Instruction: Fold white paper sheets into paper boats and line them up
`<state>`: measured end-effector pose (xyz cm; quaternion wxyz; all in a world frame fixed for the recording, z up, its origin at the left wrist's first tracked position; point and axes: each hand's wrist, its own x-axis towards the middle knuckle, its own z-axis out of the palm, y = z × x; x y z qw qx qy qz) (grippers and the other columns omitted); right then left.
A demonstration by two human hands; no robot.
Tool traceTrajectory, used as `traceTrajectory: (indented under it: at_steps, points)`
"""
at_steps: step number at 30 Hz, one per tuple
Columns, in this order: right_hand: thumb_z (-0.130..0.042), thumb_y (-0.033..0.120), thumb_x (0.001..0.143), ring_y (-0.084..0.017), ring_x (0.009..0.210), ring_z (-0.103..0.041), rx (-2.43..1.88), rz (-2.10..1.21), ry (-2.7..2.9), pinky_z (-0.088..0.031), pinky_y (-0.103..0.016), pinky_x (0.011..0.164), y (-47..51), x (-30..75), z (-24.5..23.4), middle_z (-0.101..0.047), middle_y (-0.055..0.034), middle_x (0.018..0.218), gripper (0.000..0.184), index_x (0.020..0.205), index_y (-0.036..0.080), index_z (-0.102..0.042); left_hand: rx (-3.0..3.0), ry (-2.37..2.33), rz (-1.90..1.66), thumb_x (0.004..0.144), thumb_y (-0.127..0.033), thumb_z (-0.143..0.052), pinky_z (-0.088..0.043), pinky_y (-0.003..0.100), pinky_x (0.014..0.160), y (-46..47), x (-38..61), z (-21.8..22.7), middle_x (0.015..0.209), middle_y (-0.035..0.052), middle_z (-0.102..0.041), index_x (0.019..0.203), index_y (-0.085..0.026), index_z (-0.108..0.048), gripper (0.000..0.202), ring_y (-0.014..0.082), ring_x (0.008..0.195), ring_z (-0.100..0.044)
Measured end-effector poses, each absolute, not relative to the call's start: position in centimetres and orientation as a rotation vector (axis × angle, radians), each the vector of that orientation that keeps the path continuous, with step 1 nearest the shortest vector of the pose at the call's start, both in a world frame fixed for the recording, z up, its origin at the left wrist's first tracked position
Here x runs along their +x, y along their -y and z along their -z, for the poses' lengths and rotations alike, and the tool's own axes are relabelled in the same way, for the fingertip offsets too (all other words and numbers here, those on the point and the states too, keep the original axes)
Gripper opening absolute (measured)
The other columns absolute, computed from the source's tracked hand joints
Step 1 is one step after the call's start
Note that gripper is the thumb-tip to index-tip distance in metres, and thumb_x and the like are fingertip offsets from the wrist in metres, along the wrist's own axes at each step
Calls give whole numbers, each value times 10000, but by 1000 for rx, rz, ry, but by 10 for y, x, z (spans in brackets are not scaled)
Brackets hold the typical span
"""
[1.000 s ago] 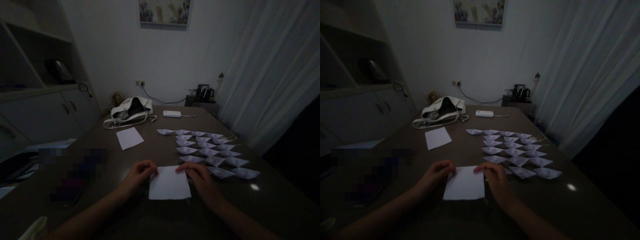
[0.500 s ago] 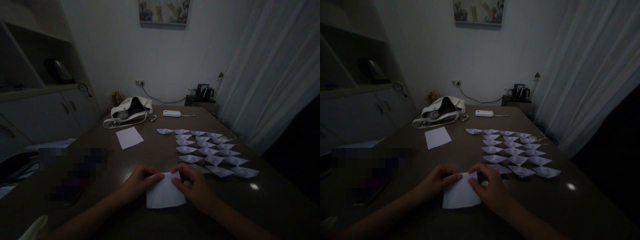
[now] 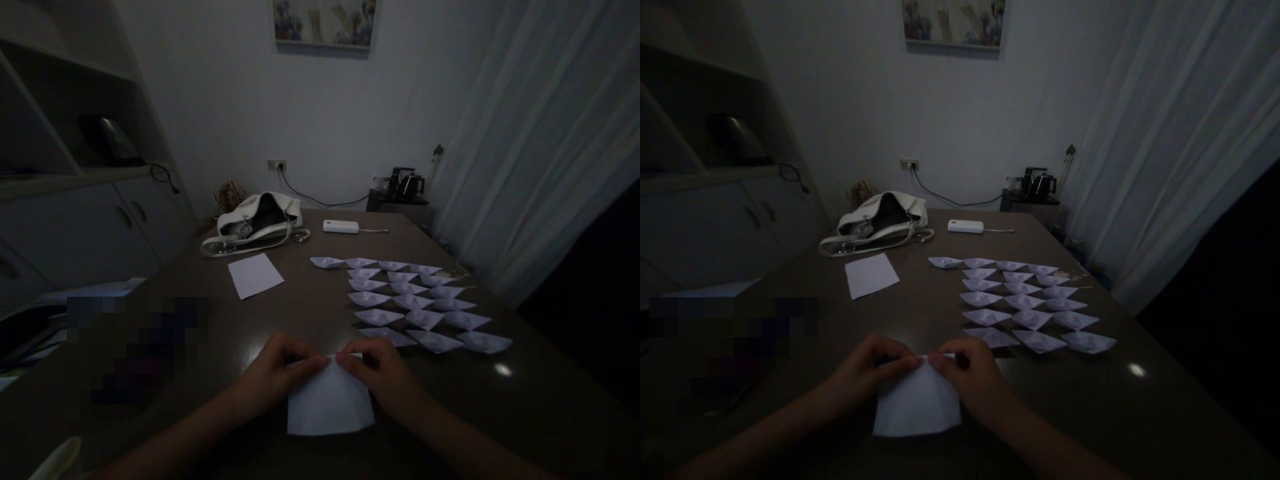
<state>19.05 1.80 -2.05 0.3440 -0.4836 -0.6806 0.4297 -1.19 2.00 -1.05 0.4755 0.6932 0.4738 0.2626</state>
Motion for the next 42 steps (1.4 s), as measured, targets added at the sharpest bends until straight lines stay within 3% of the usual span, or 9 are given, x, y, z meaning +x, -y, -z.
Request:
traceTrajectory:
  at_steps: [5, 9, 15, 21, 28, 32, 38, 42]
  points:
    - [-568, 379, 810, -105, 511, -400, -1156, -1178, 1684, -305, -230, 484, -23, 195, 13, -434, 32, 526, 337, 551, 163, -565, 1567, -1244, -694, 754, -468, -625, -417, 232, 581, -23, -15, 7, 678, 36, -647, 719, -130, -711, 351, 159, 657, -558]
    - [-577, 327, 807, -132, 565, -485, -1170, -1035, 1747, -355, -243, 521, -17, 193, 11, -543, 1, 576, 267, 598, 167, -621, 1635, -1160, -627, 788, -461, -599, -397, 219, 561, -20, -14, 8, 680, 22, -609, 728, -148, -693, 333, 147, 650, -526]
    - [-539, 274, 828, -139, 568, -525, -1164, -948, 1928, -367, -237, 517, -12, 189, 8, -580, -3, 578, 241, 635, 171, -641, 1818, -1006, -471, 888, -496, -461, -241, 202, 426, -18, -13, 12, 500, -54, -349, 556, -153, -547, 485, 88, 467, -322]
    - [-511, 306, 842, -153, 598, -530, -1232, -799, 1869, -371, -250, 525, -34, 216, -8, -583, -17, 619, 251, 663, 166, -618, 1731, -1062, -500, 909, -494, -427, -374, 206, 496, -28, -22, 6, 550, -12, -565, 692, -145, -599, 446, 107, 496, -500]
    - [-531, 340, 817, -141, 552, -500, -1243, -722, 1665, -353, -243, 486, -50, 236, -15, -565, -11, 596, 241, 666, 165, -598, 1550, -1189, -772, 857, -560, -453, -399, 226, 515, -32, -26, 3, 569, 15, -594, 719, -131, -608, 476, 132, 530, -533]
    - [-526, 326, 840, -145, 583, -528, -1202, -809, 1733, -375, -238, 502, -39, 219, -6, -585, -19, 627, 239, 695, 161, -619, 1552, -1102, -800, 841, -609, -452, -392, 225, 530, -27, -21, 6, 646, 16, -593, 802, -129, -631, 514, 131, 576, -523]
    - [-528, 346, 861, -142, 590, -555, -1176, -879, 1774, -394, -235, 504, -24, 202, -1, -609, -15, 636, 247, 737, 170, -650, 1542, -1084, -645, 819, -599, -517, -363, 212, 486, -19, -13, 8, 604, 16, -603, 689, -126, -641, 507, 123, 542, -524]
    - [-617, 366, 803, -170, 673, -639, -1135, -1207, 1615, -472, -255, 554, -22, 199, 4, -684, -40, 758, 209, 888, 177, -647, 1500, -1152, -680, 815, -576, -536, -419, 233, 511, -19, -12, 4, 673, 57, -668, 739, -119, -671, 483, 160, 598, -597]
